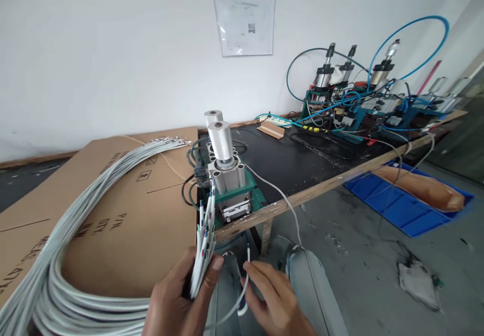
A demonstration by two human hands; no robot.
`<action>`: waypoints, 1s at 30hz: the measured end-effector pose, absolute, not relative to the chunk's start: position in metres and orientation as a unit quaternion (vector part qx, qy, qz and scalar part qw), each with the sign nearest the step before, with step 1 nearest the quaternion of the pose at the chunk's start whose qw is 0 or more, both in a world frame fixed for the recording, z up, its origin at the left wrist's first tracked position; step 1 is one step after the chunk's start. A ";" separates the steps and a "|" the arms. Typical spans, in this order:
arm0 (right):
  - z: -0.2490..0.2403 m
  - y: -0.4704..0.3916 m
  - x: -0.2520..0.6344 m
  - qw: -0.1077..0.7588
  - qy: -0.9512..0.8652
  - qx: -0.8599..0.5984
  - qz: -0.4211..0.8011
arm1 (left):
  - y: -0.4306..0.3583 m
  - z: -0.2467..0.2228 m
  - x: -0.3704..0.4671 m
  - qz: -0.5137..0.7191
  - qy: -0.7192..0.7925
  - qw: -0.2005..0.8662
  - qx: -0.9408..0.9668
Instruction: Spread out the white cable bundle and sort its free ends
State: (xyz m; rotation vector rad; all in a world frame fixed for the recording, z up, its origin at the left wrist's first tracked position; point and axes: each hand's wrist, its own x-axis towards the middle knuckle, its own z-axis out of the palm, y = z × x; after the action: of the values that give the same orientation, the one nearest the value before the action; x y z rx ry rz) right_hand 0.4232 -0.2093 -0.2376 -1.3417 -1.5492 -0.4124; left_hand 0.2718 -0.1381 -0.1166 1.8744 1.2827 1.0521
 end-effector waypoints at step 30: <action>-0.241 -0.223 0.427 0.507 -0.627 -0.578 -0.128 | -0.135 -0.125 0.269 0.376 0.452 0.349 0.730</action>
State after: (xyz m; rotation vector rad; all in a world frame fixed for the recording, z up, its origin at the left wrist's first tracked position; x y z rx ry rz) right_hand 0.4268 -0.2228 -0.2414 -1.3924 -1.5113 -0.3096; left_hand 0.2688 -0.1347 -0.1247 1.8916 1.1712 0.9751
